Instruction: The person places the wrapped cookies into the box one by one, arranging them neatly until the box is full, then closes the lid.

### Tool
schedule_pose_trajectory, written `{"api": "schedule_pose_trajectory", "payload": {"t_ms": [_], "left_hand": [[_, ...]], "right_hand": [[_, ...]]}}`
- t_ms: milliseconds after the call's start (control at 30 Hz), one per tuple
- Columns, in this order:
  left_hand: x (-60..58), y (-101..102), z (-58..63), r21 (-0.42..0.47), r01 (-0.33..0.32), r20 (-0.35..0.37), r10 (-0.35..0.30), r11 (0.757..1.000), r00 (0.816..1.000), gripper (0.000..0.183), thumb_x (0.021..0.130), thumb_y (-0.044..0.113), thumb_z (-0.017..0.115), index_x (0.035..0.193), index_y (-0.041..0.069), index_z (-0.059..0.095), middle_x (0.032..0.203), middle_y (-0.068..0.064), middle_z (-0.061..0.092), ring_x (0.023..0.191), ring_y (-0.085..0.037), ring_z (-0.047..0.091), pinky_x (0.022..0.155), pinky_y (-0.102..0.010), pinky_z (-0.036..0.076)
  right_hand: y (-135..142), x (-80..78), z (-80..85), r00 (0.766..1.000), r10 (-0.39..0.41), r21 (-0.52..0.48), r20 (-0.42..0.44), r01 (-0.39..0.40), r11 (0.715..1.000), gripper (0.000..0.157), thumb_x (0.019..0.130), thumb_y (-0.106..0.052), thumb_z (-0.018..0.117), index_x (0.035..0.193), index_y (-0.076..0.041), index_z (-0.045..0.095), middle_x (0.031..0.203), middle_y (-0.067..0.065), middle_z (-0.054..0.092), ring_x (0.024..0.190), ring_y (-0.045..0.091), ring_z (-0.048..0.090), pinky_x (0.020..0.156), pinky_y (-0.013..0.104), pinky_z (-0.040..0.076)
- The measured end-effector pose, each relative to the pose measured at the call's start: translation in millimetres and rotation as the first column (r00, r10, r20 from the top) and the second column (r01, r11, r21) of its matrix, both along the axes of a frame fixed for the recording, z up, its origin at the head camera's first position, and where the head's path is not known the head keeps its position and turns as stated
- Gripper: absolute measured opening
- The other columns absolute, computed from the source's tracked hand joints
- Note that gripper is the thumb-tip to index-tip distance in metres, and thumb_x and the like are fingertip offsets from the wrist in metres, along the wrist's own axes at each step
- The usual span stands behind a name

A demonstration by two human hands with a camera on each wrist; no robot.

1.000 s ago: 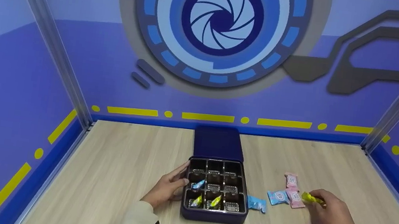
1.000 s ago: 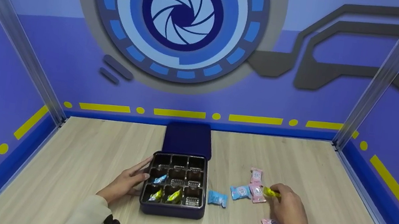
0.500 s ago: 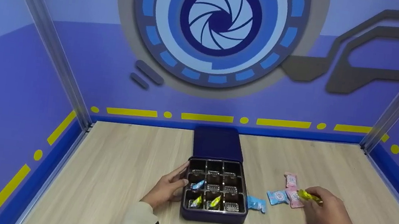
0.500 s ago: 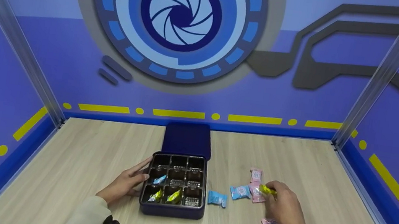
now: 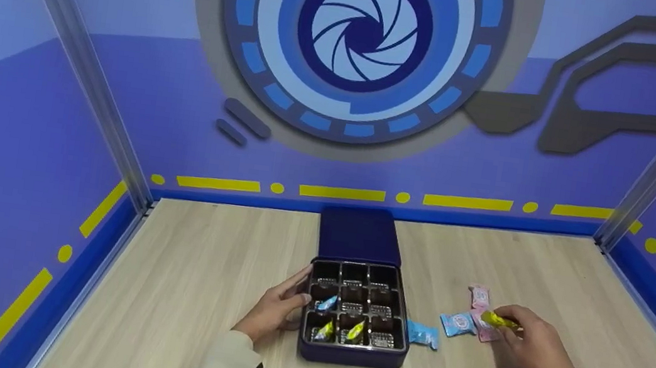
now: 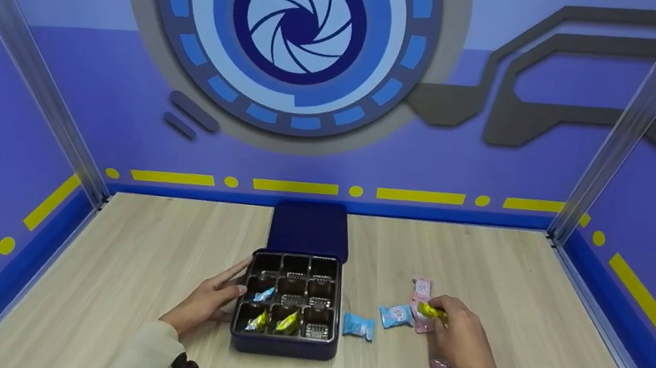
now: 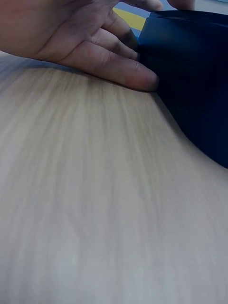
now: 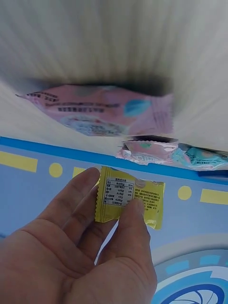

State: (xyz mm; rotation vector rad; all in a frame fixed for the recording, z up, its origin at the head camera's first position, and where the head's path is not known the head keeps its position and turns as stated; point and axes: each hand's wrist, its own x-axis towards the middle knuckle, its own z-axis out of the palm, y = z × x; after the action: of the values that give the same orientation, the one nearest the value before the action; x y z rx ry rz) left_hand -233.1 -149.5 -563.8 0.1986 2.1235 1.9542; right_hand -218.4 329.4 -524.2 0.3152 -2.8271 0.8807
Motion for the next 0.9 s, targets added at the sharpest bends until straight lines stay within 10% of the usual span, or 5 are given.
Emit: {"api": "schedule_pose_trajectory", "payload": {"t_ms": [900], "left_hand": [[-3.0, -1, -4.5, 0.061, 0.016, 0.023, -0.017, 0.998, 1.0, 0.067, 0.108, 0.022, 0.063, 0.168, 0.029, 0.034, 0.176, -0.013, 0.018, 0.15, -0.045, 0.037, 0.093, -0.052, 0.06]], "right_hand": [[-25, 0.7, 2.5, 0.994, 0.077, -0.044, 0.08, -0.073, 0.996, 0.031, 0.095, 0.01, 0.072, 0.125, 0.001, 0.07, 0.123, 0.017, 0.071, 0.109, 0.034, 0.069, 0.09, 0.052, 0.06]]}}
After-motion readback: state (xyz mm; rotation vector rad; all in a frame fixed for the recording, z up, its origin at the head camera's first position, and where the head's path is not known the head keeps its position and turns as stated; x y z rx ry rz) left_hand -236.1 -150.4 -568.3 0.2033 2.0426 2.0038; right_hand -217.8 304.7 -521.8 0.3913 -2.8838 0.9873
